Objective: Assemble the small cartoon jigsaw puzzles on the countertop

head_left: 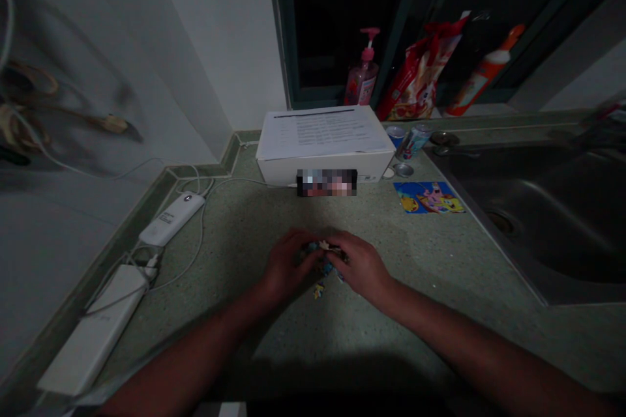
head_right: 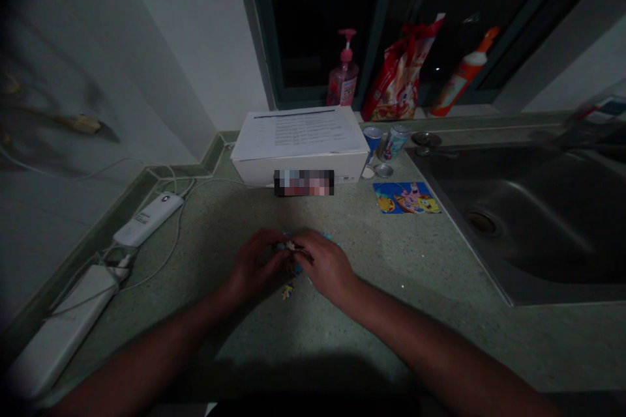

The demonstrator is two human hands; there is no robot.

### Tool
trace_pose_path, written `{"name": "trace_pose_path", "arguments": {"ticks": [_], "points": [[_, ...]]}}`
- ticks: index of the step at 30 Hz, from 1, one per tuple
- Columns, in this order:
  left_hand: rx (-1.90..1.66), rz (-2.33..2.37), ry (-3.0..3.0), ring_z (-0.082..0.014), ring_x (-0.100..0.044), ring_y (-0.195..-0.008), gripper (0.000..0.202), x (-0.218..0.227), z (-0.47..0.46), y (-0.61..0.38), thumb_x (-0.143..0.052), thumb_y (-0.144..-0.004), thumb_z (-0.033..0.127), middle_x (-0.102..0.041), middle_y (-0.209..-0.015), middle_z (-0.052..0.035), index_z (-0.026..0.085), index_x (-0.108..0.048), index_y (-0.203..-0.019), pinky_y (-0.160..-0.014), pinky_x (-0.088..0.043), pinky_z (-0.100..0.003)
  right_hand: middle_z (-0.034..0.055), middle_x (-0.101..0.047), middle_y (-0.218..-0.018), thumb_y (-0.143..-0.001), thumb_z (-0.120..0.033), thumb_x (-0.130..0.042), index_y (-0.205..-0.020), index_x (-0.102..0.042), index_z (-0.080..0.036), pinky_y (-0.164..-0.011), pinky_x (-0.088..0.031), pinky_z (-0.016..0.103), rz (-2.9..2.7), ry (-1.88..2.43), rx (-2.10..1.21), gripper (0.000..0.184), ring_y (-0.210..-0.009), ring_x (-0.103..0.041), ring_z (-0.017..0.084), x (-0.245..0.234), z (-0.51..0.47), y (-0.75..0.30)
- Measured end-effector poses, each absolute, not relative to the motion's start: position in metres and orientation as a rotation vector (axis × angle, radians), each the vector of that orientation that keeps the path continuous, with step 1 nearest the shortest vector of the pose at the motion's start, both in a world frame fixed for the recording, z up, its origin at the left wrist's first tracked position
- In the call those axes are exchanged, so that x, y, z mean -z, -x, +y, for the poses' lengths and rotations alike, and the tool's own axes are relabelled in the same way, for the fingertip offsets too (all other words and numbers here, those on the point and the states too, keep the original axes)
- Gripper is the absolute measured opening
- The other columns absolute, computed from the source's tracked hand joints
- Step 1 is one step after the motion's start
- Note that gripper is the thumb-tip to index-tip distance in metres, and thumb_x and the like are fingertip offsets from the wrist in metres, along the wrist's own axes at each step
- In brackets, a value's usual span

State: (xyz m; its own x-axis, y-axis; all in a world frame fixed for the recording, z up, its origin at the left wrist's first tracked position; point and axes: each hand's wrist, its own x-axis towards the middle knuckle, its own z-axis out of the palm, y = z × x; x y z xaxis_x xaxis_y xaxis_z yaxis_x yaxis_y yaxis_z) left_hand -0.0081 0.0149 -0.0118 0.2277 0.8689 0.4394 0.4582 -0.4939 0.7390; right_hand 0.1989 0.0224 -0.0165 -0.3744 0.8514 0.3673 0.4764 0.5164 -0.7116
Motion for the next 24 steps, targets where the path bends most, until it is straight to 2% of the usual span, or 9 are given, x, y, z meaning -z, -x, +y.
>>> {"name": "trace_pose_path", "arguments": {"ticks": [3,8,12,17,20,24], "points": [[-1.199,1.240,-2.033,-0.0184,-0.068,-0.081,0.012,0.0115,0.0146,0.0074,-0.067,-0.098,0.031,-0.071,-0.088,-0.0035,0.022,-0.073,-0.099,-0.073,-0.056,-0.030,0.0044,-0.075,-0.100,-0.094,-0.012,-0.065,-0.112,-0.071,-0.024,-0.080,-0.060,0.034,-2.033,1.104,-0.656,0.022,-0.090,-0.074,0.021,0.0155,0.0209,-0.1982],[-1.227,1.297,-1.938,-0.0178,-0.067,-0.077,0.011,0.0117,0.0154,0.0069,-0.066,-0.096,0.029,-0.070,-0.085,-0.0028,0.020,-0.070,-0.091,-0.072,-0.054,-0.030,0.0039,-0.074,-0.097,-0.101,-0.019,-0.061,-0.107,-0.070,-0.025,-0.079,-0.060,0.034,-1.988,1.059,-0.631,0.013,-0.089,-0.073,0.020,0.0132,0.0233,-0.1996],[-1.229,1.300,-1.896,-0.0178,-0.066,-0.079,0.005,0.0101,0.0148,0.0059,-0.067,-0.093,0.025,-0.070,-0.087,-0.0025,0.020,-0.069,-0.093,-0.073,-0.054,-0.030,0.0069,-0.074,-0.106,-0.101,-0.015,-0.057,-0.110,-0.072,-0.025,-0.086,-0.062,0.037,-1.967,0.959,-0.583,0.020,-0.101,-0.072,0.022,0.0128,0.0243,-0.2003],[-1.197,1.258,-1.940,-0.0183,-0.067,-0.080,0.005,0.0087,0.0129,0.0043,-0.066,-0.094,0.023,-0.071,-0.089,-0.0037,0.020,-0.070,-0.095,-0.075,-0.054,-0.031,0.0056,-0.075,-0.101,-0.102,-0.016,-0.056,-0.113,-0.072,-0.025,-0.083,-0.063,0.036,-1.960,0.995,-0.600,0.022,-0.094,-0.074,0.021,0.0145,0.0244,-0.1996],[-1.201,1.237,-1.965,-0.0191,-0.068,-0.082,0.006,0.0105,0.0135,0.0046,-0.067,-0.094,0.024,-0.072,-0.091,-0.0044,0.020,-0.070,-0.096,-0.077,-0.055,-0.031,0.0077,-0.074,-0.109,-0.104,-0.017,-0.054,-0.113,-0.073,-0.025,-0.089,-0.063,0.037,-1.955,0.919,-0.568,0.022,-0.103,-0.073,0.022,0.0150,0.0245,-0.1990],[-1.216,1.184,-2.003,-0.0200,-0.070,-0.088,0.008,0.0134,0.0153,0.0054,-0.066,-0.093,0.019,-0.073,-0.096,-0.0055,0.021,-0.071,-0.100,-0.081,-0.058,-0.033,0.0083,-0.071,-0.116,-0.103,-0.016,-0.054,-0.123,-0.071,-0.027,-0.092,-0.062,0.038,-1.930,0.917,-0.549,0.028,-0.110,-0.070,0.023,0.0142,0.0242,-0.1977]]}}
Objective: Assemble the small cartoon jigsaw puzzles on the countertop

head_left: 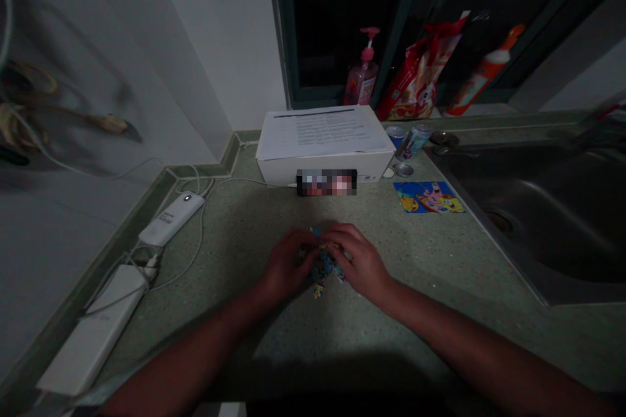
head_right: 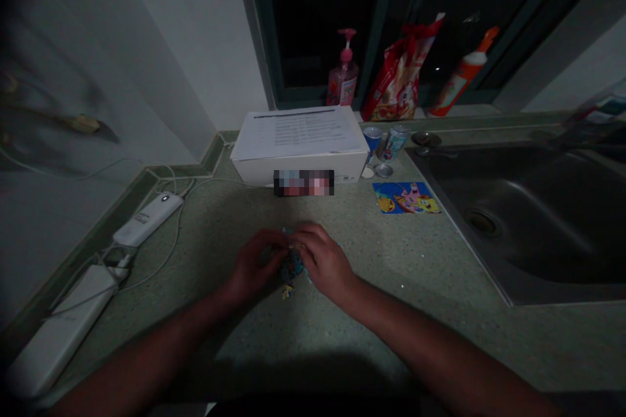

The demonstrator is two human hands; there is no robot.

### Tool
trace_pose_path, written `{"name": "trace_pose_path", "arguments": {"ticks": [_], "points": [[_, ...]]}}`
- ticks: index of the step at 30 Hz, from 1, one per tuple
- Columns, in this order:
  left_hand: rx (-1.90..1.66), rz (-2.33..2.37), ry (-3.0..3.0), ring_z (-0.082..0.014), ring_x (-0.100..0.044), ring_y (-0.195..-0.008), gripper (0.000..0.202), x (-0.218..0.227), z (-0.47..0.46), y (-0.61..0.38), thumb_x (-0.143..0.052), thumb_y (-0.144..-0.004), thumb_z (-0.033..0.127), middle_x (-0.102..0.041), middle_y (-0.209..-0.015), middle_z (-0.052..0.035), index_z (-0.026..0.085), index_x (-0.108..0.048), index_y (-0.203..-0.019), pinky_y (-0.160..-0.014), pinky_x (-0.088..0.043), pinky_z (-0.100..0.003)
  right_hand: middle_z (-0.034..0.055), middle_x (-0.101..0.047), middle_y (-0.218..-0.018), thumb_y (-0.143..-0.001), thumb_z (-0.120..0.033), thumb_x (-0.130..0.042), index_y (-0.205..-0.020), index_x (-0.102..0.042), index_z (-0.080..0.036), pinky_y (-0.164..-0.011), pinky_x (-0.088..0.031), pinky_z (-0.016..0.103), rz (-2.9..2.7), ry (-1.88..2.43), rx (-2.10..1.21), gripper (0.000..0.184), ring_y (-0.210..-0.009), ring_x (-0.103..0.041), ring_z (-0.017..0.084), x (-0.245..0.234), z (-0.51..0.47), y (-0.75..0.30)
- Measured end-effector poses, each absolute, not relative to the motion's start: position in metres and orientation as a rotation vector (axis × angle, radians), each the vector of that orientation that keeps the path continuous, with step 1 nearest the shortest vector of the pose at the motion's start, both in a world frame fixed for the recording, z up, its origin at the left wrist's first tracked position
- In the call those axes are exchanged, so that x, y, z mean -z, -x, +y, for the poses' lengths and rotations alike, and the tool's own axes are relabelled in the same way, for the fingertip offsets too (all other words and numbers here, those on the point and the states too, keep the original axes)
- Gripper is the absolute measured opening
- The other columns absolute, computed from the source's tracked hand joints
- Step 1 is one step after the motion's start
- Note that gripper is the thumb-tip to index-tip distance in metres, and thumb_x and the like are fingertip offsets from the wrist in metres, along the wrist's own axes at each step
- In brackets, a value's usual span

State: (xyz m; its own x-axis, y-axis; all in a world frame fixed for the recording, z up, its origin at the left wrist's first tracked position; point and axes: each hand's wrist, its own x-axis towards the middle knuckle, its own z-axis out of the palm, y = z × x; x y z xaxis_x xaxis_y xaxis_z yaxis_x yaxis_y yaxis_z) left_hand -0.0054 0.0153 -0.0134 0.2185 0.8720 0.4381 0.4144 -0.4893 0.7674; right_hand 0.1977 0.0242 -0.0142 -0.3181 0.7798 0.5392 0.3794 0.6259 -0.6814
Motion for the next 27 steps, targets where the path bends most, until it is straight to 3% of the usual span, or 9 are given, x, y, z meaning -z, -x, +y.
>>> {"name": "trace_pose_path", "arguments": {"ticks": [4,8,12,18,23,27], "points": [[-1.245,1.157,-2.006,-0.0222,-0.070,-0.100,0.017,0.016,0.016,0.004,-0.064,-0.094,0.016,-0.074,-0.106,-0.0072,0.022,-0.071,-0.108,-0.090,-0.058,-0.038,0.0095,-0.071,-0.120,-0.102,-0.018,-0.058,-0.129,-0.066,-0.026,-0.096,-0.061,0.041,-1.952,0.951,-0.561,0.030,-0.115,-0.069,0.024,0.014,0.023,-0.197],[-1.276,1.151,-1.978,-0.0224,-0.070,-0.102,0.020,0.018,0.016,0.004,-0.059,-0.097,0.015,-0.073,-0.107,-0.0069,0.023,-0.071,-0.111,-0.092,-0.057,-0.039,0.0074,-0.074,-0.111,-0.101,-0.021,-0.060,-0.125,-0.066,-0.026,-0.088,-0.062,0.039,-1.993,1.048,-0.617,0.026,-0.101,-0.073,0.023,0.016,0.022,-0.197],[-1.296,1.065,-1.981,-0.0237,-0.069,-0.107,0.022,0.012,0.014,0.005,-0.060,-0.099,0.019,-0.071,-0.115,-0.0087,0.024,-0.068,-0.119,-0.094,-0.057,-0.040,0.0103,-0.075,-0.119,-0.093,-0.027,-0.072,-0.129,-0.063,-0.023,-0.095,-0.059,0.048,-2.009,1.140,-0.562,0.037,-0.109,-0.072,0.029,0.017,0.022,-0.197],[-1.225,0.738,-1.966,-0.0299,-0.059,-0.132,0.038,0.002,0.008,0.007,-0.052,-0.104,0.025,-0.062,-0.139,-0.0147,0.025,-0.056,-0.142,-0.111,-0.049,-0.050,0.0103,-0.074,-0.126,-0.091,-0.025,-0.071,-0.136,-0.060,-0.025,-0.097,-0.059,0.046,-1.904,1.233,-0.670,0.046,-0.112,-0.073,0.028,0.017,0.022,-0.196],[-1.149,0.645,-1.992,-0.0326,-0.050,-0.143,0.048,0.000,0.005,0.005,-0.051,-0.103,0.023,-0.057,-0.147,-0.0164,0.026,-0.048,-0.150,-0.118,-0.043,-0.057,0.0032,-0.077,-0.099,-0.090,-0.021,-0.067,-0.145,-0.053,-0.024,-0.075,-0.062,0.037,-1.796,1.264,-0.924,0.057,-0.083,-0.075,0.022,0.013,0.019,-0.195],[-1.088,0.712,-2.046,-0.0306,-0.050,-0.145,0.050,-0.006,0.002,0.004,-0.050,-0.102,0.020,-0.057,-0.150,-0.0148,0.029,-0.046,-0.151,-0.120,-0.044,-0.054,0.0016,-0.077,-0.097,-0.088,-0.017,-0.062,-0.142,-0.054,-0.026,-0.073,-0.061,0.034,-1.721,1.162,-0.980,0.056,-0.081,-0.075,0.020,0.016,0.019,-0.194]]}}
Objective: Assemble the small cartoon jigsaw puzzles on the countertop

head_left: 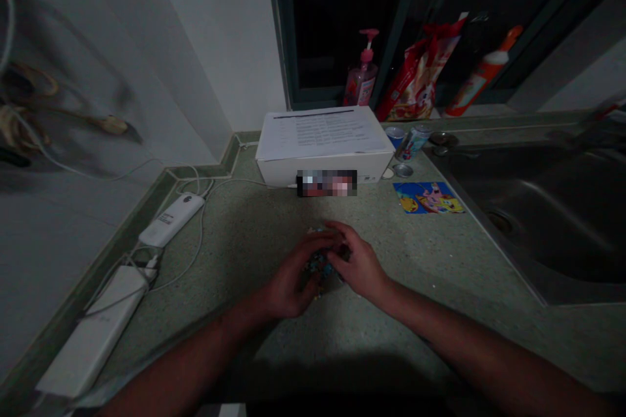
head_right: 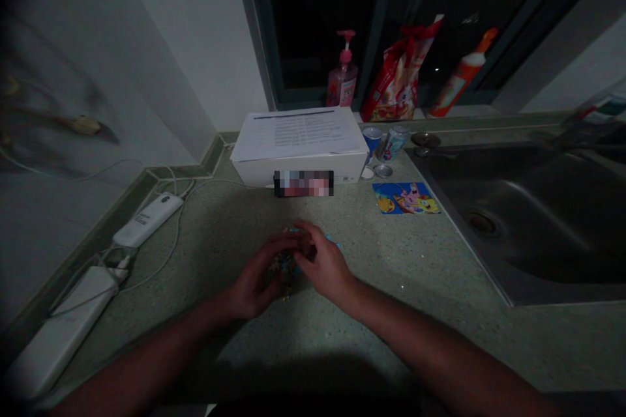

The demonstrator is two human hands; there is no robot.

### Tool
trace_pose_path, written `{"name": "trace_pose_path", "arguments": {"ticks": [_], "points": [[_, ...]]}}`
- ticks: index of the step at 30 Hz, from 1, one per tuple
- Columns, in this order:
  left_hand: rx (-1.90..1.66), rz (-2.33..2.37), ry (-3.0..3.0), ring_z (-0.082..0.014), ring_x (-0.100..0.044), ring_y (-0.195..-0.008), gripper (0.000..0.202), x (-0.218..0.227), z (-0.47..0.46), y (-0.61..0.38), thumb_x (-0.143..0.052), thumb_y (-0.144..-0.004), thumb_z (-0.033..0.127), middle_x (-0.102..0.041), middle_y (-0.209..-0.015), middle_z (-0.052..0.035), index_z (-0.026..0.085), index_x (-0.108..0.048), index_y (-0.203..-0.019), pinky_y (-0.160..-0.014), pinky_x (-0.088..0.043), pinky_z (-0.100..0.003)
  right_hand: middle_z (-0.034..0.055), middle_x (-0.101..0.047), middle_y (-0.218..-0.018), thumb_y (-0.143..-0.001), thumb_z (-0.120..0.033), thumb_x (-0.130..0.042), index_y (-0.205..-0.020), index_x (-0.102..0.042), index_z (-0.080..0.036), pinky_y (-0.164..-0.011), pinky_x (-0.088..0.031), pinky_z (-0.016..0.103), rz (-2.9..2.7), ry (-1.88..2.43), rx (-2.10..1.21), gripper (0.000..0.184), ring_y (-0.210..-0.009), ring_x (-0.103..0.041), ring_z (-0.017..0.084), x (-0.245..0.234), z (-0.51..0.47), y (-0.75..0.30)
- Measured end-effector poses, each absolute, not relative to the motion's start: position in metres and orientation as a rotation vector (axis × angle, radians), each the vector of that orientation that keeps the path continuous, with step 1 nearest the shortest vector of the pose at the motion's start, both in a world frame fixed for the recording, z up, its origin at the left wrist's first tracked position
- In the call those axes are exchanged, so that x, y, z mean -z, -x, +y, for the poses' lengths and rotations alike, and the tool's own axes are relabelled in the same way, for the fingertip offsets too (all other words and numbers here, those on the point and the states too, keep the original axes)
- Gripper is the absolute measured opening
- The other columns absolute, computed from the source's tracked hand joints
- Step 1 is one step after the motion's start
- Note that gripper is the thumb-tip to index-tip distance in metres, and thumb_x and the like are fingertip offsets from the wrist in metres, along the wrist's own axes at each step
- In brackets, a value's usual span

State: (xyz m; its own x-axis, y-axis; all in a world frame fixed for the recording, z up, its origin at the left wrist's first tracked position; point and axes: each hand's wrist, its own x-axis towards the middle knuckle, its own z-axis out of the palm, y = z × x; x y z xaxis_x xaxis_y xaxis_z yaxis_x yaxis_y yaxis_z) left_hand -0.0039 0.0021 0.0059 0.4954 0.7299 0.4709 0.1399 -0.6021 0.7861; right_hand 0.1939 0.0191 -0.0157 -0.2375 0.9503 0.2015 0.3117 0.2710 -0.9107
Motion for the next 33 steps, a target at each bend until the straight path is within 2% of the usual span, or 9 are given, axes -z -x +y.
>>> {"name": "trace_pose_path", "arguments": {"ticks": [6,10,15,18,23,29,33], "points": [[-1.155,0.881,-2.043,-0.0293,-0.059,-0.135,0.040,-0.001,0.004,0.005,-0.055,-0.103,0.026,-0.063,-0.143,-0.0146,0.026,-0.056,-0.143,-0.113,-0.050,-0.050,0.0034,-0.079,-0.098,-0.093,-0.021,-0.065,-0.131,-0.063,-0.026,-0.074,-0.063,0.034,-1.703,1.094,-0.876,0.039,-0.086,-0.076,0.021,0.020,0.022,-0.195],[-1.146,1.078,-1.956,-0.0259,-0.068,-0.120,0.030,0.007,0.007,0.005,-0.055,-0.105,0.030,-0.071,-0.130,-0.0125,0.024,-0.064,-0.132,-0.105,-0.055,-0.044,0.0047,-0.079,-0.104,-0.095,-0.020,-0.064,-0.125,-0.068,-0.026,-0.077,-0.063,0.034,-1.747,1.063,-0.789,0.032,-0.090,-0.077,0.021,0.017,0.022,-0.196],[-1.119,1.236,-1.905,-0.0239,-0.074,-0.100,0.024,0.013,0.008,0.006,-0.063,-0.099,0.031,-0.077,-0.113,-0.0090,0.022,-0.070,-0.120,-0.090,-0.060,-0.039,0.0044,-0.077,-0.100,-0.099,-0.018,-0.061,-0.106,-0.074,-0.026,-0.078,-0.062,0.034,-1.842,0.947,-0.724,0.017,-0.091,-0.075,0.021,0.014,0.023,-0.198],[-1.134,1.294,-1.890,-0.0227,-0.074,-0.092,0.018,0.014,0.009,0.006,-0.066,-0.097,0.029,-0.078,-0.102,-0.0071,0.022,-0.073,-0.110,-0.084,-0.060,-0.037,0.0044,-0.076,-0.097,-0.100,-0.019,-0.061,-0.106,-0.074,-0.025,-0.076,-0.061,0.033,-1.838,0.966,-0.691,0.015,-0.087,-0.074,0.020,0.015,0.023,-0.198],[-1.172,1.323,-1.897,-0.0214,-0.073,-0.085,0.011,0.014,0.009,0.006,-0.066,-0.095,0.028,-0.077,-0.094,-0.0052,0.022,-0.075,-0.099,-0.081,-0.060,-0.036,0.0036,-0.073,-0.093,-0.100,-0.023,-0.063,-0.106,-0.074,-0.025,-0.069,-0.059,0.031,-1.842,1.033,-0.687,0.012,-0.080,-0.073,0.019,0.016,0.023,-0.197],[-1.218,1.303,-1.907,-0.0203,-0.072,-0.085,0.010,0.013,0.012,0.006,-0.065,-0.094,0.023,-0.075,-0.094,-0.0058,0.021,-0.075,-0.096,-0.079,-0.060,-0.034,0.0051,-0.075,-0.100,-0.101,-0.017,-0.059,-0.106,-0.074,-0.026,-0.083,-0.063,0.037,-1.877,0.902,-0.650,0.018,-0.096,-0.074,0.021,0.015,0.023,-0.198],[-1.251,1.294,-1.890,-0.0189,-0.071,-0.086,0.010,0.012,0.014,0.005,-0.064,-0.093,0.021,-0.074,-0.094,-0.0052,0.021,-0.074,-0.094,-0.078,-0.060,-0.031,0.0062,-0.074,-0.103,-0.100,-0.014,-0.058,-0.100,-0.074,-0.026,-0.086,-0.063,0.038,-1.867,0.862,-0.636,0.020,-0.099,-0.073,0.021,0.016,0.024,-0.199]]}}
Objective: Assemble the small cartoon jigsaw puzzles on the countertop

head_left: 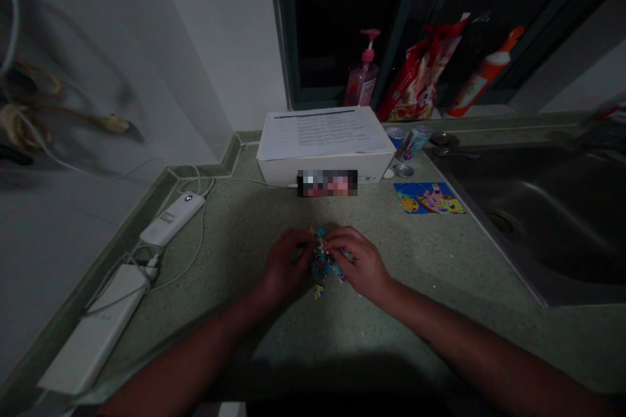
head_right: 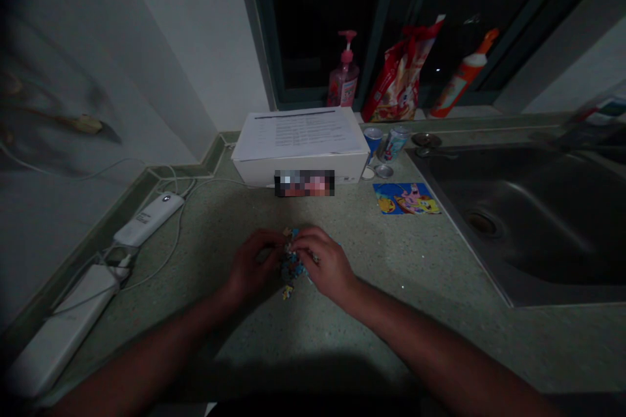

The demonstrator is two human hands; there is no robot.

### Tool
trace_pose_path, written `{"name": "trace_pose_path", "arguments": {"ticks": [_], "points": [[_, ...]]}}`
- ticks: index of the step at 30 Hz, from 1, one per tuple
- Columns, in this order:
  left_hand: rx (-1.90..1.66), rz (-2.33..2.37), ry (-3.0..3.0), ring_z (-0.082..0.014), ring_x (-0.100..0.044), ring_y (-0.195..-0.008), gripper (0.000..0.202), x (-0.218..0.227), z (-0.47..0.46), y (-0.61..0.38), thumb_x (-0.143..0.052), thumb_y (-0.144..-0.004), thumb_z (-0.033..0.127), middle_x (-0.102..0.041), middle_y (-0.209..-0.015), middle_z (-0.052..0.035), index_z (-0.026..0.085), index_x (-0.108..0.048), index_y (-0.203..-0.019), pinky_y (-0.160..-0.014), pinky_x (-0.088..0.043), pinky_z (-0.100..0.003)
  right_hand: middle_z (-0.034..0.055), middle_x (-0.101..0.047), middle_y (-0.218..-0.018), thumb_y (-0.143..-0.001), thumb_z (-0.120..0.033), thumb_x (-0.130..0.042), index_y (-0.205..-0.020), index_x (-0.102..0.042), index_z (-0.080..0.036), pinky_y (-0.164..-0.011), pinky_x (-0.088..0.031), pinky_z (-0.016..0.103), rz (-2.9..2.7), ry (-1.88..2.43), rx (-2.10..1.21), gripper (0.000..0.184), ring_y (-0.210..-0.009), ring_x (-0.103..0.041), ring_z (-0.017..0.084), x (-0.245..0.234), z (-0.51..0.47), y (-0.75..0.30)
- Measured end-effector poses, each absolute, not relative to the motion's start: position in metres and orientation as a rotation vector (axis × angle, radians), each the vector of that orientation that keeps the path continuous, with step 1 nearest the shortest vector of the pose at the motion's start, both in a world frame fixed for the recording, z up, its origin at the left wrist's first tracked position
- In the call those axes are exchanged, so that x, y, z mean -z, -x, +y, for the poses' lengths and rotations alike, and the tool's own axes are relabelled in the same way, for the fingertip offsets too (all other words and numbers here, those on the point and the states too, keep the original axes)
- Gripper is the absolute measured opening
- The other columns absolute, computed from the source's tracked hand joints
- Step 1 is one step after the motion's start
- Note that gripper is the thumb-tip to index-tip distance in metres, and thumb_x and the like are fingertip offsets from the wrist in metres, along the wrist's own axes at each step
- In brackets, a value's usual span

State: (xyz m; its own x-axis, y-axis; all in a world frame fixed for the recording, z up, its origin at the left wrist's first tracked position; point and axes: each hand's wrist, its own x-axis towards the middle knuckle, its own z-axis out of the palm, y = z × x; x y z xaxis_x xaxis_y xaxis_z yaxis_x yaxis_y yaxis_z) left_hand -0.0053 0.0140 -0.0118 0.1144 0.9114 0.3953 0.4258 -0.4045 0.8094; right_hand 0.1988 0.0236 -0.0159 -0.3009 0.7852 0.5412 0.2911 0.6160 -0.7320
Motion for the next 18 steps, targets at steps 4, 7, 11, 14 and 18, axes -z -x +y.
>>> {"name": "trace_pose_path", "arguments": {"ticks": [4,7,11,14,18], "points": [[-1.260,1.277,-1.853,-0.0188,-0.072,-0.086,0.009,0.0131,0.0124,0.0041,-0.064,-0.093,0.021,-0.074,-0.095,-0.0046,0.021,-0.073,-0.094,-0.078,-0.061,-0.031,0.0064,-0.073,-0.103,-0.100,-0.014,-0.060,-0.103,-0.073,-0.026,-0.085,-0.063,0.037,-1.863,0.892,-0.654,0.018,-0.099,-0.073,0.021,0.0159,0.0235,-0.1981],[-1.204,1.306,-1.807,-0.0203,-0.074,-0.087,0.012,0.0161,0.0103,0.0039,-0.063,-0.094,0.020,-0.077,-0.096,-0.0045,0.021,-0.074,-0.098,-0.081,-0.062,-0.034,0.0086,-0.073,-0.115,-0.100,-0.018,-0.061,-0.117,-0.071,-0.027,-0.090,-0.062,0.039,-1.856,0.943,-0.664,0.021,-0.109,-0.071,0.023,0.0142,0.0231,-0.1972],[-1.165,1.333,-1.825,-0.0208,-0.075,-0.085,0.012,0.0179,0.0105,0.0054,-0.064,-0.095,0.024,-0.079,-0.094,-0.0043,0.023,-0.075,-0.099,-0.081,-0.061,-0.035,0.0092,-0.073,-0.123,-0.099,-0.023,-0.065,-0.127,-0.067,-0.028,-0.097,-0.061,0.043,-1.947,0.927,-0.688,0.029,-0.116,-0.070,0.025,0.0138,0.0215,-0.1965],[-1.252,1.276,-1.911,-0.0210,-0.073,-0.090,0.010,0.0154,0.0123,0.0066,-0.066,-0.094,0.025,-0.077,-0.095,-0.0057,0.022,-0.075,-0.091,-0.084,-0.060,-0.036,0.0084,-0.074,-0.120,-0.098,-0.024,-0.066,-0.126,-0.067,-0.027,-0.095,-0.061,0.044,-1.973,0.964,-0.684,0.028,-0.111,-0.072,0.025,0.0161,0.0205,-0.1961],[-1.197,1.298,-1.914,-0.0207,-0.073,-0.085,0.010,0.0128,0.0129,0.0074,-0.066,-0.094,0.026,-0.076,-0.091,-0.0045,0.023,-0.076,-0.095,-0.080,-0.060,-0.034,0.0057,-0.076,-0.108,-0.100,-0.018,-0.058,-0.122,-0.068,-0.028,-0.089,-0.063,0.041,-1.986,1.028,-0.676,0.026,-0.099,-0.074,0.022,0.0164,0.0220,-0.1982]]}}
